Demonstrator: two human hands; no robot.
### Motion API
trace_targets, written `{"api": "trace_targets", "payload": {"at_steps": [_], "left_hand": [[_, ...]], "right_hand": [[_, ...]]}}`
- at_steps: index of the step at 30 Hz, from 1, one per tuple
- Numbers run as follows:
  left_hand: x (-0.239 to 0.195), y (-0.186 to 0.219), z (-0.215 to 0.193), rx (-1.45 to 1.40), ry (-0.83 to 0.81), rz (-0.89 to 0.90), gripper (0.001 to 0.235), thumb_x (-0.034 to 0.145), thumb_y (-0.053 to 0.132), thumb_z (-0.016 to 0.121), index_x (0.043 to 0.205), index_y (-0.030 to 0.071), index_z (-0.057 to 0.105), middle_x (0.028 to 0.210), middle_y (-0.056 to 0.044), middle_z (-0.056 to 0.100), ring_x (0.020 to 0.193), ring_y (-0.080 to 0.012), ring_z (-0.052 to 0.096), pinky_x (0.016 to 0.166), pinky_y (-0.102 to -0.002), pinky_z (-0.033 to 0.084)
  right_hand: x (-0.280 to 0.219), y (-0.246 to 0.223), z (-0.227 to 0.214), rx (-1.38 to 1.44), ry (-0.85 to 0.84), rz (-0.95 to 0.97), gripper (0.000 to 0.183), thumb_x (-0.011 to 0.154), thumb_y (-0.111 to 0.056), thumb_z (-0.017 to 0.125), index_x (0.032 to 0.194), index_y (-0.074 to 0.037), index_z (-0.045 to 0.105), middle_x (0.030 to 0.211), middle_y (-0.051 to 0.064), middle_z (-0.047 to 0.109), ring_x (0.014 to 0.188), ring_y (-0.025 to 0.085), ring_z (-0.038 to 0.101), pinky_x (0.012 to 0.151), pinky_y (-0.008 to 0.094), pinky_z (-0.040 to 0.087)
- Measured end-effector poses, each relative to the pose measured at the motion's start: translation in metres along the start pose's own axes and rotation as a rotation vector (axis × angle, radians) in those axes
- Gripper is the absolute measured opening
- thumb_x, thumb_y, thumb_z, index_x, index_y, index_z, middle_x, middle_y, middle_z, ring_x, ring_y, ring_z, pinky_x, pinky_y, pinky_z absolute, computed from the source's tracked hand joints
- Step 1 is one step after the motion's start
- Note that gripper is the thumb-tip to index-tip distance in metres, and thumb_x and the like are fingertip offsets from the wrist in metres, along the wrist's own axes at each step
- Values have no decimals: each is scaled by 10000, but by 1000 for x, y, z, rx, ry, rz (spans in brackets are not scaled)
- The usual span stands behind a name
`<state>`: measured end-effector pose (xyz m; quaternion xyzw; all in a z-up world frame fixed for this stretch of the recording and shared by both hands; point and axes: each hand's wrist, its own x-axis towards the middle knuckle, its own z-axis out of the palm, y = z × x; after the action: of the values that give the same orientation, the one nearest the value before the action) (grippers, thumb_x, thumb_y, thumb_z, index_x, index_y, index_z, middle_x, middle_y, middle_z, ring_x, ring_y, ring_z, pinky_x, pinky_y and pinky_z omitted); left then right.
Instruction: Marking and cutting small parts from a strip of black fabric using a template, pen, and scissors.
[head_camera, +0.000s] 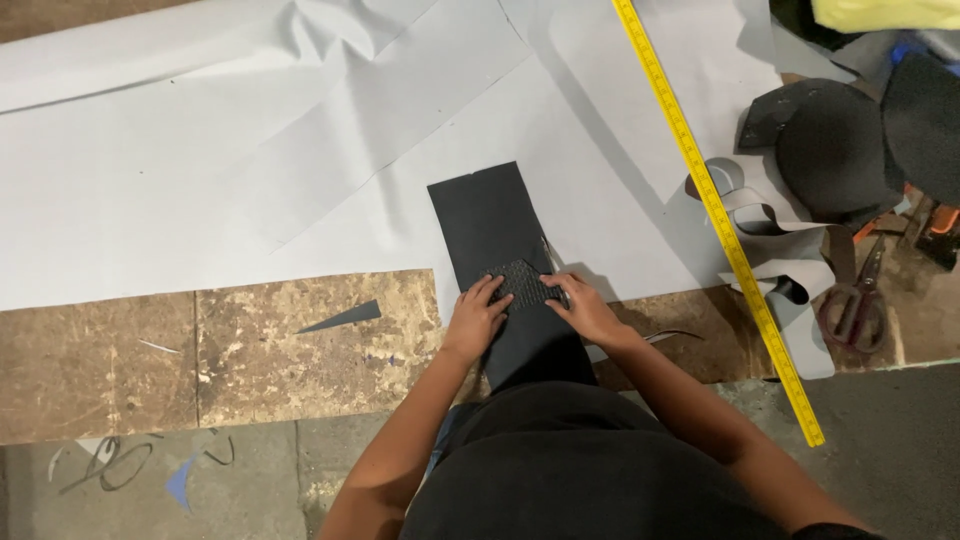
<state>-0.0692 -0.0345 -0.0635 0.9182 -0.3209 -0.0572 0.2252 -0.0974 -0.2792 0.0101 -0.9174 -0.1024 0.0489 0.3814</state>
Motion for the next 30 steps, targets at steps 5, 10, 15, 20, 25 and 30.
{"api": "trace_targets", "payload": {"at_steps": [5, 10, 15, 20, 25, 30], "left_hand": [[-2, -1, 11, 6, 26, -10, 320, 916, 249, 738, 1235, 276, 744, 1518, -10, 524, 1456, -282, 436, 1028, -478, 460], [-2, -1, 10, -37, 33, -24, 311, 932, 219, 733, 1240, 264, 745, 1526, -15, 526, 1459, -278, 437, 1051, -495, 450], [-3, -1, 11, -46, 41, -18, 303, 940, 225, 722, 1240, 263, 743, 1525, -18, 525, 1461, -279, 433, 1053, -497, 446], [-3, -2, 13, -22, 62, 2, 305, 926, 242, 720, 1229, 262, 746, 1513, -22, 534, 1457, -276, 441, 1055, -488, 440], [6, 18, 2, 166, 95, 45, 244, 916, 234, 703, 1148, 191, 766, 1423, -93, 599, 1425, -309, 473, 1073, -519, 390], [21, 32, 27, 186, -118, 7, 293, 986, 190, 526, 1219, 61, 646, 1497, -193, 517, 1448, -354, 435, 1036, -489, 442]], "right_hand": [[-1, 2, 0, -8, 3, -21, 327, 941, -58, 730, 1205, -99, 542, 1238, 112, 715, 1157, 337, 675, 864, 462, 636], [0, 5, 2, -25, 20, -37, 316, 930, -52, 744, 1180, -96, 557, 1217, 110, 727, 1138, 330, 683, 844, 454, 644], [-1, 6, 2, -24, 20, -40, 312, 933, -46, 736, 1180, -105, 554, 1243, 92, 722, 1153, 319, 675, 856, 455, 642], [-1, 15, 8, -12, 16, -36, 324, 931, -43, 738, 1185, -106, 548, 1255, 91, 715, 1170, 323, 665, 864, 458, 639], [1, 3, 0, -10, 158, -170, 268, 978, -207, 718, 1209, -101, 633, 1192, 103, 742, 1068, 312, 711, 892, 455, 591], [13, -2, -4, 175, 235, -112, 309, 1086, -240, 535, 1288, -72, 698, 1051, 121, 787, 912, 294, 745, 823, 434, 585]]}}
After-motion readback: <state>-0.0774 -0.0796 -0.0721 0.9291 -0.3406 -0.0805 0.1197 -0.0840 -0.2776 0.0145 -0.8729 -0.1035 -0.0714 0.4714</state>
